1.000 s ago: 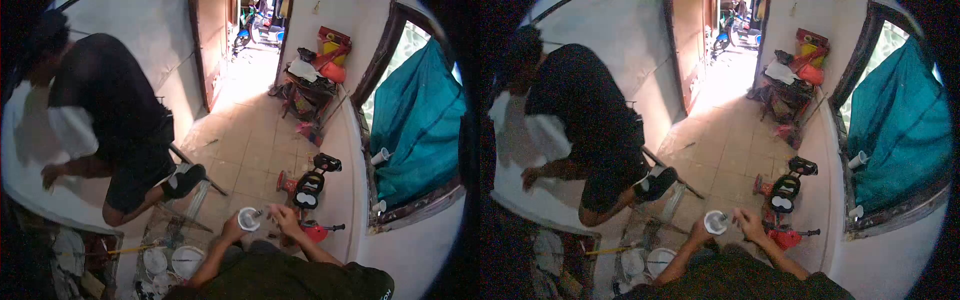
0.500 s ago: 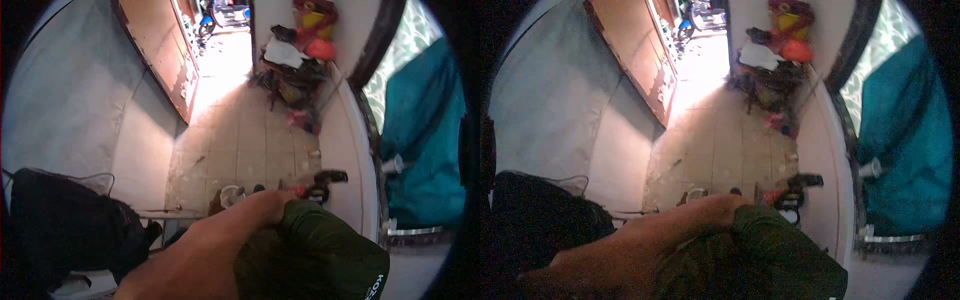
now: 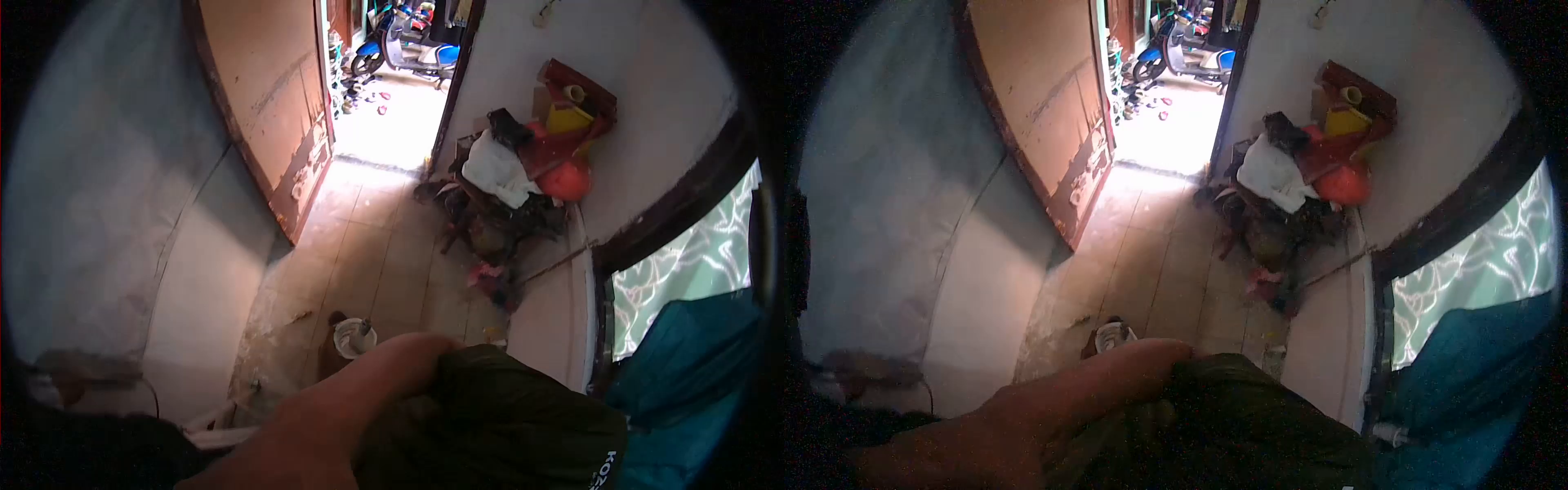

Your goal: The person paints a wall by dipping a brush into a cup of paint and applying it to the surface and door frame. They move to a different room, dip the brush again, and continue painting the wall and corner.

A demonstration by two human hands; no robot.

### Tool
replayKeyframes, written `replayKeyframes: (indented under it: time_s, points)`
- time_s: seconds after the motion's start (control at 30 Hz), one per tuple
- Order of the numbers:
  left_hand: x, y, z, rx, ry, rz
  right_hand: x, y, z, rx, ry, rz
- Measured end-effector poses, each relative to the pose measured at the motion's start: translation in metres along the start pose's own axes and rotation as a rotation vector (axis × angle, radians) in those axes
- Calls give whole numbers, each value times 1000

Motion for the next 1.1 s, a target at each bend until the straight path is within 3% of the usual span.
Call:
replayKeyframes:
  time_s: [0.37, 0.4, 0.5, 0.53, 0.57, 0.63, 0.67, 0.73, 0.8, 0.83, 0.9, 1.1]
  points:
    - [8, 330, -24, 73, -40, -28, -275, 114, -81, -15, -161, -28]
    - [7, 359, -21, 85, -41, -32, -299, 122, -99, 13, -238, -42]
    - [3, 438, -12, 111, -42, -38, -405, 114, -173, 389, -606, 23]
    - [2, 463, -11, 117, -46, -32, -444, 106, -197, 297, -795, 54]
    - [2, 487, -10, 123, -53, -23, -482, 89, -223, 535, -915, 232]
    - [8, 534, -10, 139, -68, -11, -547, 57, -283, 455, -1277, 313]
    - [14, 557, -9, 151, -83, -3, -588, 17, -312, 548, -1164, 690]
    - [31, 602, -11, 155, -110, 10, -634, -12, -379, 537, -1170, 916]
    - [46, 646, -21, 131, -108, 37, -671, -36, -445, 574, -1409, 1066]
    - [57, 668, -28, 189, -57, 34, -688, -45, -468, 576, -1406, 1052]
    - [67, 706, -21, 165, -74, 40, -723, -56, -526, 556, -1483, 1280]
    - [132, 847, 15, 107, -49, -155, -811, -11, -659, 632, -1747, 1302]
Point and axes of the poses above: each hand's wrist, its own y-axis towards the middle knuckle, its own x-axis out of the palm, z = x × y, the point moved 8 cm from there along y, towards the middle knuckle, and after that the axes turned 15 degrees about z, right-handed, at the moved point
